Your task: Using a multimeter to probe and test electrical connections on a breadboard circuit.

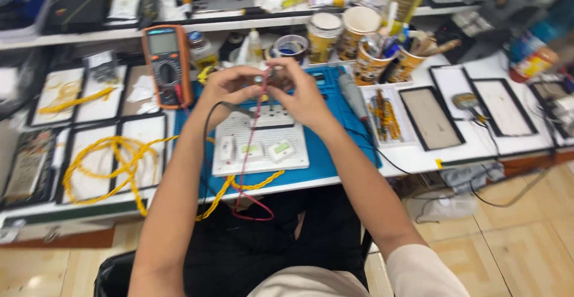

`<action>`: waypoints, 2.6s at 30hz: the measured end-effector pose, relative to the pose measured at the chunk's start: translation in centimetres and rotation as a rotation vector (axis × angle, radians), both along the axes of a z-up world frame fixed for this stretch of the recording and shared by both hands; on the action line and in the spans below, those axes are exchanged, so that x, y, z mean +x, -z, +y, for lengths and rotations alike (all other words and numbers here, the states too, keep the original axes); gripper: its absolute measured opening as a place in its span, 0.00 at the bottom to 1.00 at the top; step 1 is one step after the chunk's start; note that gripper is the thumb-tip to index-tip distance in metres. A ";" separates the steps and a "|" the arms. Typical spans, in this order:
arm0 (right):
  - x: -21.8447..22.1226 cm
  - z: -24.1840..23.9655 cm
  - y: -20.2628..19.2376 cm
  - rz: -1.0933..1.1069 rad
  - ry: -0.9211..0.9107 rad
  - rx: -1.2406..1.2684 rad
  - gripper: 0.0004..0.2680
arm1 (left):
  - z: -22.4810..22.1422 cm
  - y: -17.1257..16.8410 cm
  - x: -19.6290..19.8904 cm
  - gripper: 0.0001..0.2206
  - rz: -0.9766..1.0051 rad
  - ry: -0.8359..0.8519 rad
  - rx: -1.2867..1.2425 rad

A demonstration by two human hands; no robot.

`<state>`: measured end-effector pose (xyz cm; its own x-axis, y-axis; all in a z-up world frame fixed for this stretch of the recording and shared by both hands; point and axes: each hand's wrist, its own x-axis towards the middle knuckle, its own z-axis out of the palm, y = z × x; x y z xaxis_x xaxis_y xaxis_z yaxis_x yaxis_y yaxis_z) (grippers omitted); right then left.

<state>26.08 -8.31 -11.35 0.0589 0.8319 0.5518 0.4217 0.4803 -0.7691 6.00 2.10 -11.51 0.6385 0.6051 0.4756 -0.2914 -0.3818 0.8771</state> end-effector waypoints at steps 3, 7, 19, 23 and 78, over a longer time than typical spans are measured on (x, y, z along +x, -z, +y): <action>-0.3 -1.0 -1.4 -0.005 -0.047 -0.028 0.19 | -1.3 -1.9 -0.2 0.15 0.024 -0.060 0.010; 0.0 -0.6 -0.4 -0.004 -0.021 -0.029 0.20 | -0.6 -1.7 -1.2 0.13 0.030 -0.161 0.032; 0.0 -1.1 -1.1 -0.023 -0.084 -0.087 0.20 | -0.8 -1.9 -1.0 0.15 0.058 -0.132 -0.018; 0.0 -0.9 -1.1 -0.023 -0.053 -0.092 0.23 | -0.6 -1.4 -0.8 0.12 0.057 -0.176 -0.024; -0.7 -1.7 -2.1 -0.170 -0.014 -0.115 0.25 | -0.5 -1.1 -1.0 0.23 0.060 -0.140 0.085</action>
<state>25.40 -9.98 -9.23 -0.0394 0.8901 0.4540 0.5441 0.4002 -0.7374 4.97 1.58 -10.40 0.5796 0.6491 0.4927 -0.1787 -0.4886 0.8540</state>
